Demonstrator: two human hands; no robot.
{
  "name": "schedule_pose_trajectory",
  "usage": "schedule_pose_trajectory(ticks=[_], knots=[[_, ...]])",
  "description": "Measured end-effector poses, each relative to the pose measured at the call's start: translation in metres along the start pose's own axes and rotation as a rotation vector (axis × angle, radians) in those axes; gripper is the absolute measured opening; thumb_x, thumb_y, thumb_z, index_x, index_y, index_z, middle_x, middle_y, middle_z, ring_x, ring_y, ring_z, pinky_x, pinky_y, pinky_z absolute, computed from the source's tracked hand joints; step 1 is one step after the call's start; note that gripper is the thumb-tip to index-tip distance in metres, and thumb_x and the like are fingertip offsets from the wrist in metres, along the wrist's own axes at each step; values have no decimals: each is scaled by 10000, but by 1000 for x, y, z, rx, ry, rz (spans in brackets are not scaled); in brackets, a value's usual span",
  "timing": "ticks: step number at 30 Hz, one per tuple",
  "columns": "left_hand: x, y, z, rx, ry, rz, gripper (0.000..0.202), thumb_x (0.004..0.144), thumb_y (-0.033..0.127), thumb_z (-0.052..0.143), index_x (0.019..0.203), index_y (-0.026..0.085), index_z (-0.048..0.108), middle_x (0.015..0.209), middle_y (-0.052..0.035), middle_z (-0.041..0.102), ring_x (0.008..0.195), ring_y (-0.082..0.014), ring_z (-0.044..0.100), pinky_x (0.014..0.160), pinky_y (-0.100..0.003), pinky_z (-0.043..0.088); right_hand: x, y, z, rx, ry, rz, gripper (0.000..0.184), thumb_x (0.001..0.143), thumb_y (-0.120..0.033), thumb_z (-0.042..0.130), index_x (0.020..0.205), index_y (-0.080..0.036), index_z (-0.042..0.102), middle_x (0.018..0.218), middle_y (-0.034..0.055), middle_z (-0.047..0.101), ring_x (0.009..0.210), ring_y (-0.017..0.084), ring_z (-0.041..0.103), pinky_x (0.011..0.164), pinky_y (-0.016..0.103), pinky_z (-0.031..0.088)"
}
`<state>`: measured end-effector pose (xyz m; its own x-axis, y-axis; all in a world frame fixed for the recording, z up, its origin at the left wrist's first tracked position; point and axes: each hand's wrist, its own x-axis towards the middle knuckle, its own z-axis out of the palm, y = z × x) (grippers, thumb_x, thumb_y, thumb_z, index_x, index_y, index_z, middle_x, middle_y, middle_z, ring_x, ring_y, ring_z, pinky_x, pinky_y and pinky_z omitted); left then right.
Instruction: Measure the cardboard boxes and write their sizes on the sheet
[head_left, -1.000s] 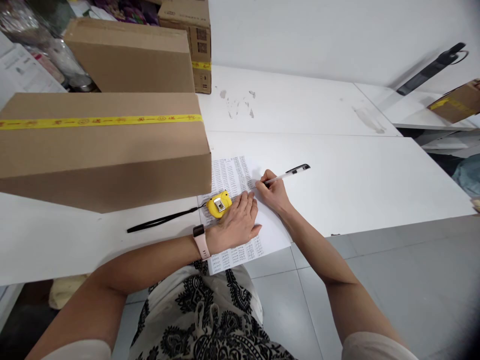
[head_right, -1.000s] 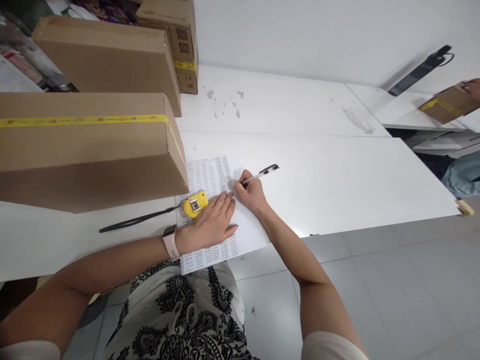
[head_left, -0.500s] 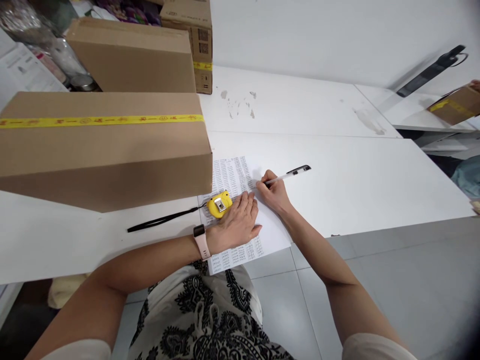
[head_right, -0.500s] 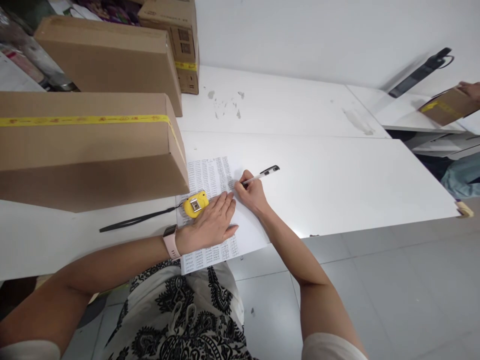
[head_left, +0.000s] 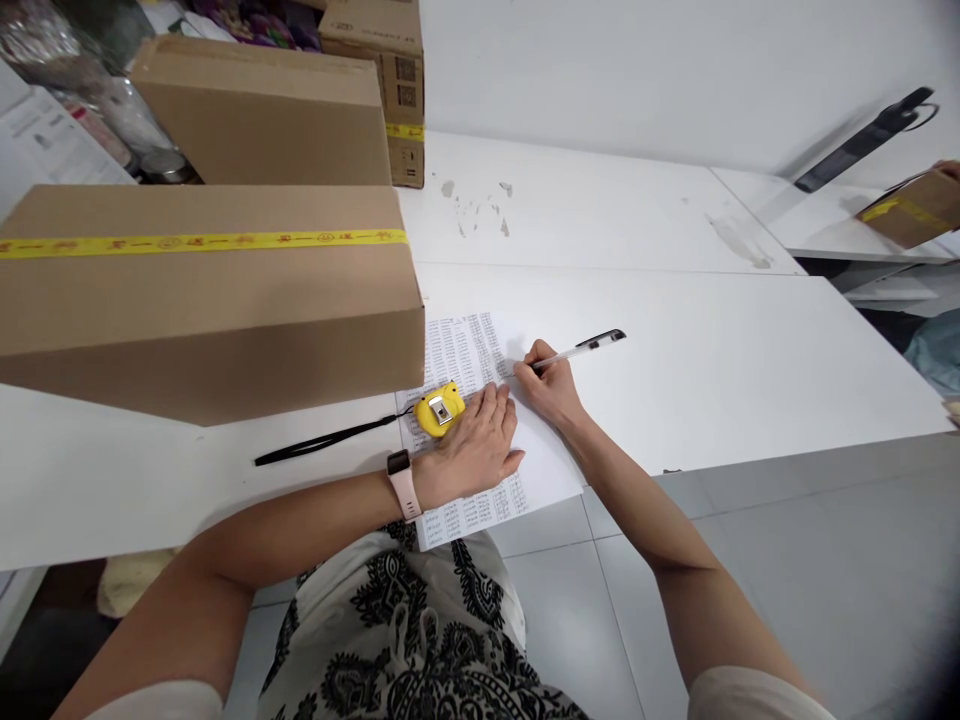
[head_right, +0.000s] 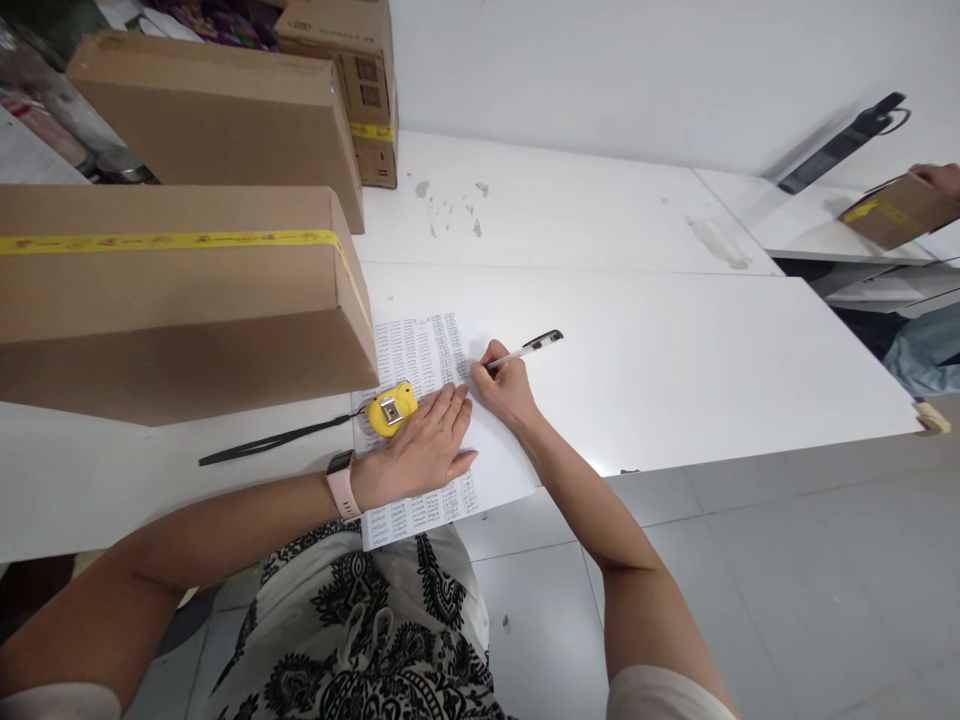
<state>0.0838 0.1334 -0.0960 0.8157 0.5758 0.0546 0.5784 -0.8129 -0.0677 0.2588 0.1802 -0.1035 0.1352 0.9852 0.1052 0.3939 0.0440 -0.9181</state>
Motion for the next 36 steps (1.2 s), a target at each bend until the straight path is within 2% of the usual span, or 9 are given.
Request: schedule_pose_trajectory(ticks=[5,9,12,15,20,23,27,32,36], knots=[[0,-1,-1,-20,1,-3,695,1027,475,422,1454,-72,447,1543,-312,432,1463,-389,407,1202,-474,300,2,3,-1,-11,76,-27,236,811,-295,619,693,-236,423,597,-62,402,575,120,378,551,266,330],[-1,-1,-1,-41,5,-3,692,1020,476,446,1448,-68,454,1537,-309,445,1455,-388,419,1195,-478,316,7,8,-2,-14,150,-100,169,936,-400,551,893,-238,538,747,-18,574,659,149,501,644,291,424],[-2,-2,-3,-21,96,46,585,1023,406,454,1380,-52,524,1495,-291,509,1411,-385,473,1185,-484,330,10,12,-1,-195,68,-221,182,987,-346,480,1039,-243,619,929,46,691,837,206,589,778,349,471],[-8,-5,-11,-44,269,64,357,1022,260,439,1240,49,628,1383,-216,626,1301,-331,566,1134,-475,388,10,14,-1,-412,-56,-397,257,980,-225,455,1077,-242,692,1068,81,724,1038,258,569,903,398,459],[-35,-24,-18,-147,453,-285,292,995,251,519,1232,105,607,1293,-207,652,1195,-339,596,991,-481,498,9,15,-1,-589,-166,-470,433,950,-99,418,1239,-243,707,1219,77,723,1108,283,556,922,431,437],[-50,-36,-13,-250,422,-422,458,973,343,588,1369,129,500,1284,-188,658,1156,-323,617,961,-465,523,10,17,0,-584,-154,-481,582,864,3,405,1328,-235,665,1228,65,730,1070,273,577,897,419,453],[-50,-43,-4,-297,348,-462,686,894,388,706,1464,164,396,1292,-160,671,1125,-314,632,936,-462,536,14,24,3,-525,-92,-476,680,778,49,406,1359,-219,634,1193,62,746,1033,262,602,887,406,484],[-44,-41,-4,-452,425,-532,658,824,256,753,1394,156,440,1210,-151,688,1120,-284,654,948,-447,549,16,25,3,-424,-7,-456,433,896,-94,441,1246,-197,674,1107,90,762,1011,270,629,904,429,513],[-62,-28,-22,-709,527,-542,685,833,269,728,1421,174,391,1237,-143,678,1105,-237,684,954,-410,560,-5,-10,-1,-254,163,-530,301,954,-347,528,1168,-201,680,1119,133,732,1006,281,648,937,460,504]])
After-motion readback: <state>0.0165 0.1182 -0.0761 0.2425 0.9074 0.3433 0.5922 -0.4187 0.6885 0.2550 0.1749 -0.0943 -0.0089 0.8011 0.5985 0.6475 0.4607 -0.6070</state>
